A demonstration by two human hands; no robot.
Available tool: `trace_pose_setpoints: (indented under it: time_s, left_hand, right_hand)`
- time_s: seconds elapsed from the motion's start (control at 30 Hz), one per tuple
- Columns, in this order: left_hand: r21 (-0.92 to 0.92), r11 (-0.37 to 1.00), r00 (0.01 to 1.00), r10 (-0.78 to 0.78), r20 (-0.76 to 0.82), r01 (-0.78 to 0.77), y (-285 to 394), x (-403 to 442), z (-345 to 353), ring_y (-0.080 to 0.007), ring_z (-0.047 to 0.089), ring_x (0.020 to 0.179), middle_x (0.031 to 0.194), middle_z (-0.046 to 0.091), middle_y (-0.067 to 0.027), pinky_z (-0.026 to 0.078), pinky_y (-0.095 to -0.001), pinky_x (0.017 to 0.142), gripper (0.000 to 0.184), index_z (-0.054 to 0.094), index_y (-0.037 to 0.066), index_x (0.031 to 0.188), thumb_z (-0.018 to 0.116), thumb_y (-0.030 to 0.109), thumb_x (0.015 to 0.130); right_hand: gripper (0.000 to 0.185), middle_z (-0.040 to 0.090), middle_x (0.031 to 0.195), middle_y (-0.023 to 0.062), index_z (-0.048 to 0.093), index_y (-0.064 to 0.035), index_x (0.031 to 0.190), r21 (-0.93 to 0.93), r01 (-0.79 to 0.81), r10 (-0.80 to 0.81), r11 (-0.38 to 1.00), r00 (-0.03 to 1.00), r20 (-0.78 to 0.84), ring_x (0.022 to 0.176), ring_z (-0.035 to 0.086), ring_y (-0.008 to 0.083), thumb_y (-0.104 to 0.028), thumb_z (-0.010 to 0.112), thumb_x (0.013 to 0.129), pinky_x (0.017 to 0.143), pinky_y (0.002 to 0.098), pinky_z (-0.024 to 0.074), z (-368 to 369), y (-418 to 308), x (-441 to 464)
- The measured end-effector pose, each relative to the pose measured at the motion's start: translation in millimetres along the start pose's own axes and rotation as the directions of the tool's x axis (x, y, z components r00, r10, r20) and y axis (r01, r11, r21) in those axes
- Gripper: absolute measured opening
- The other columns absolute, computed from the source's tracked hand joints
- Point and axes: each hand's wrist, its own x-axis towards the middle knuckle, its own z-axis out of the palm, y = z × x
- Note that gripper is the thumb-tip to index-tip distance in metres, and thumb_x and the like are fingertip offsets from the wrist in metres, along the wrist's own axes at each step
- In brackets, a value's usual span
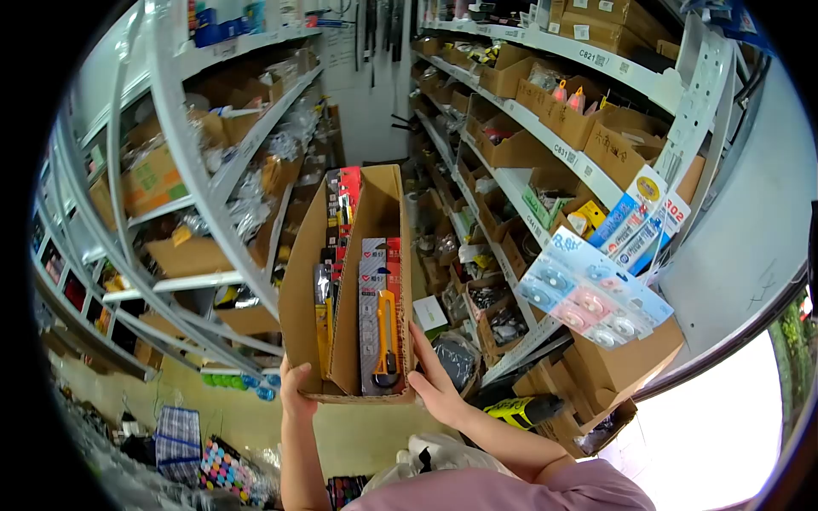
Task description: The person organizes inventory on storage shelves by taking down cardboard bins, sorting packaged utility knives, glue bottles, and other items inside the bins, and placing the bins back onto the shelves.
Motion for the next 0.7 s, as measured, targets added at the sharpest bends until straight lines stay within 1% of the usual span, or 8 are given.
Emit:
trace_pose_setpoints:
  time_s: [0.03,0.07,0.3,0.33,0.37,0.5,0.57,0.7]
  left_hand:
    - [-0.008,1.000,1.000,-0.008,0.018,0.008,-5.6,15.3,3.4,-0.0274,0.050,0.116,0.123,0.052,-0.0145,0.041,-0.0386,0.097,0.057,0.043,-0.002,0.128,0.052,0.012,0.074]
    - [-0.004,1.000,1.000,-0.002,0.023,0.002,-10.7,30.5,8.2,-0.0280,0.051,0.113,0.122,0.052,-0.0146,0.042,-0.0387,0.095,0.056,0.043,-0.001,0.128,0.053,0.015,0.075]
    - [-0.021,0.992,0.987,-0.119,0.107,0.122,-40.6,154.2,16.8,-0.0299,0.053,0.110,0.121,0.052,-0.0154,0.045,-0.0408,0.092,0.059,0.042,0.000,0.129,0.054,0.017,0.074]
    - [-0.014,0.991,0.984,-0.130,0.123,0.133,-44.2,174.2,15.5,-0.0302,0.053,0.110,0.122,0.052,-0.0154,0.045,-0.0414,0.091,0.060,0.042,0.000,0.129,0.055,0.018,0.073]
    - [-0.012,0.982,0.981,-0.186,0.048,0.187,-48.4,191.4,9.6,-0.0307,0.053,0.110,0.122,0.052,-0.0154,0.045,-0.0422,0.091,0.060,0.042,0.002,0.130,0.055,0.018,0.073]
    - [-0.037,0.968,0.944,-0.235,0.231,0.249,-59.2,266.8,-11.7,-0.0317,0.054,0.110,0.124,0.052,-0.0168,0.046,-0.0413,0.090,0.064,0.041,0.000,0.131,0.055,0.018,0.072]
    - [-0.038,0.927,0.898,-0.352,0.266,0.374,-56.1,298.1,-10.8,-0.0316,0.054,0.109,0.122,0.051,-0.0174,0.047,-0.0409,0.089,0.076,0.037,-0.001,0.133,0.062,0.019,0.063]
    - [0.032,0.897,0.835,-0.422,0.353,0.440,-53.8,343.7,28.9,-0.0329,0.054,0.109,0.123,0.050,-0.0189,0.046,-0.0417,0.093,0.083,0.034,-0.002,0.135,0.062,0.020,0.060]
  right_hand:
    - [0.071,0.006,0.154,0.0142,0.011,-0.0113,0.149,0.068,-0.001,0.002,0.998,1.000,-0.018,0.142,0.005,0.0283,-0.032,0.051,0.093,0.111,0.0408,0.0183,-6.4,8.5,9.9]
    - [0.072,0.006,0.154,0.0136,0.012,-0.0114,0.149,-0.015,0.024,-0.024,1.000,0.999,-0.035,0.142,0.007,0.0270,-0.033,0.052,0.092,0.109,0.0422,0.0212,-15.7,23.1,19.1]
    - [0.074,0.008,0.153,0.0166,0.016,-0.0096,0.148,-0.021,-0.011,0.008,1.000,0.989,-0.145,0.141,0.010,0.0291,-0.035,0.055,0.090,0.111,0.0430,0.0179,-60.0,58.0,99.3]
    - [0.075,0.009,0.152,0.0188,0.018,-0.0076,0.147,-0.045,0.054,-0.061,0.997,0.986,-0.156,0.141,0.009,0.0310,-0.037,0.056,0.089,0.111,0.0441,0.0167,-66.8,61.8,113.0]
    - [0.075,0.010,0.151,0.0203,0.021,-0.0054,0.146,-0.167,0.078,-0.106,0.983,0.980,-0.166,0.141,0.009,0.0333,-0.039,0.056,0.089,0.111,0.0455,0.0154,-77.4,69.9,124.8]
    - [0.075,0.009,0.150,0.0242,0.022,-0.0021,0.145,-0.385,0.158,-0.272,0.909,0.926,-0.261,0.140,0.008,0.0383,-0.039,0.056,0.089,0.111,0.0473,0.0136,-114.5,85.8,179.6]
    - [0.076,0.006,0.151,0.0249,0.021,-0.0025,0.145,-0.494,0.191,-0.355,0.848,0.897,-0.263,0.141,0.006,0.0388,-0.035,0.059,0.088,0.111,0.0483,0.0126,-133.7,83.0,203.6]
    - [0.079,0.000,0.152,0.0251,0.019,-0.0031,0.146,-0.489,0.148,-0.343,0.860,0.876,-0.338,0.141,0.001,0.0391,-0.029,0.062,0.085,0.111,0.0491,0.0100,-156.4,80.5,231.9]
